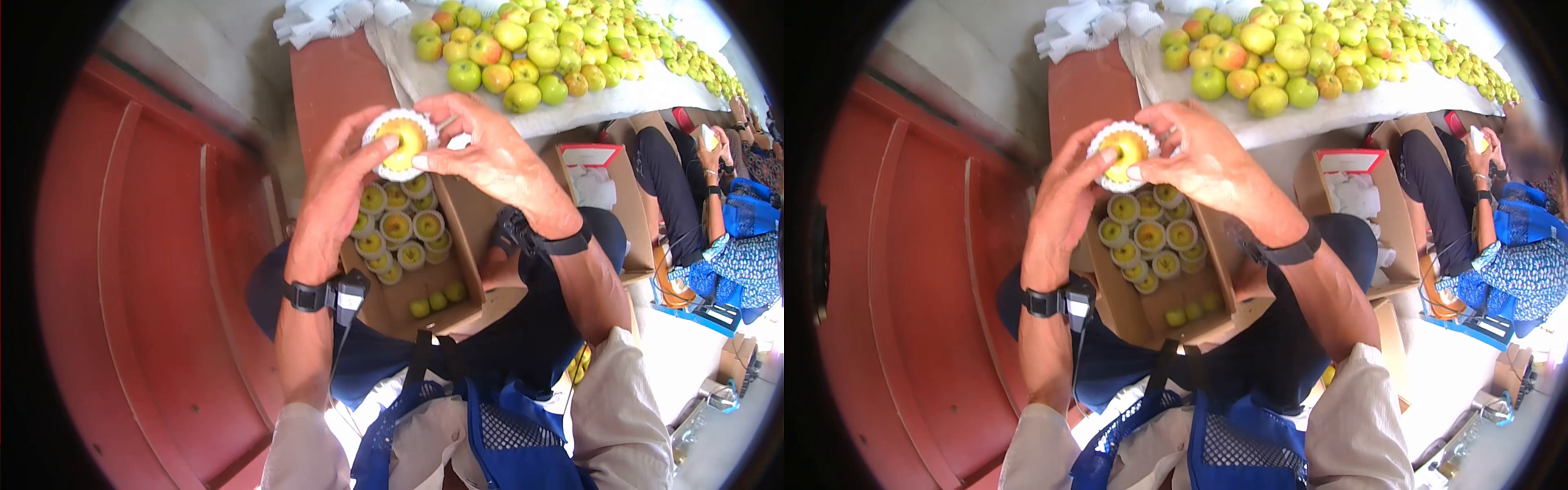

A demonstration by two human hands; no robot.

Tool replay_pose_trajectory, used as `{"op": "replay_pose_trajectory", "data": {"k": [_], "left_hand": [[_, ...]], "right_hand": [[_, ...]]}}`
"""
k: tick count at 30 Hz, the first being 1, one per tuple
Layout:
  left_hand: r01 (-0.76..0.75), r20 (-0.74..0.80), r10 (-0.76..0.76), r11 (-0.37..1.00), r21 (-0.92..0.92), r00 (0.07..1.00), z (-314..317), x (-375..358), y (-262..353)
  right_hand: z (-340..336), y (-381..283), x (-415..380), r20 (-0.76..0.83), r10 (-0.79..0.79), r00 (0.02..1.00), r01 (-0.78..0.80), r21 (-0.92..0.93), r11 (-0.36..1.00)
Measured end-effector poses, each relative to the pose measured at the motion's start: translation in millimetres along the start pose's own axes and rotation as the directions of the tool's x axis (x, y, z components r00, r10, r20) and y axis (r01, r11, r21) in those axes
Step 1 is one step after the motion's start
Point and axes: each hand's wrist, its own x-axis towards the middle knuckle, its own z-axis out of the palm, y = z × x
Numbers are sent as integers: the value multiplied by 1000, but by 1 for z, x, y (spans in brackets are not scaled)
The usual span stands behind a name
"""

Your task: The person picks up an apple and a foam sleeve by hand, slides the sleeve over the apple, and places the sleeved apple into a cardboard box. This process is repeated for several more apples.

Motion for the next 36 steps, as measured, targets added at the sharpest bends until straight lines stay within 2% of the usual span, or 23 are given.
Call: {"op": "replay_pose_trajectory", "data": {"k": [2,3,5,9,11,12,14,20,30,32,34,35,36], "left_hand": [[3,56,-5,1000,29,998,-2,-1,0],[-11,54,9,999,49,998,-2,0,-1],[14,64,-19,996,88,998,-4,-1,-1],[39,91,-54,985,167,994,-10,0,-3],[48,95,-64,984,170,993,-12,-2,-6],[55,88,-73,981,188,993,-12,-4,-5],[71,77,-88,977,201,993,-13,-6,-6],[32,56,-44,980,194,997,-21,-3,-9],[68,-11,-69,939,336,998,-31,-9,-7],[73,-42,-62,930,361,997,-36,-9,-4],[-9,-128,67,914,406,989,-43,-11,2],[-68,-151,132,927,369,980,-49,-8,4],[-68,-156,134,928,366,979,-56,-7,7]], "right_hand": [[4,-7,-4,-27,-24,999,19,-182,983],[8,-7,-5,-20,-9,1000,5,-177,984],[16,-10,-5,-22,-117,993,98,-410,907],[30,-24,-10,-34,-70,997,41,-526,849],[38,-29,-12,-11,21,1000,-23,-606,795],[42,-29,-13,-8,30,1000,-28,-605,796],[49,-27,-14,-35,-5,999,-21,-706,708],[60,-10,-8,-47,-112,993,35,-771,636],[62,-9,-10,-67,-108,992,23,-741,671],[62,-2,-12,-92,-195,976,66,-733,677],[63,7,-18,-98,-176,979,50,-728,684],[65,13,-21,-110,-157,982,29,-722,691],[68,20,-25,-104,-157,982,34,-723,690]]}}
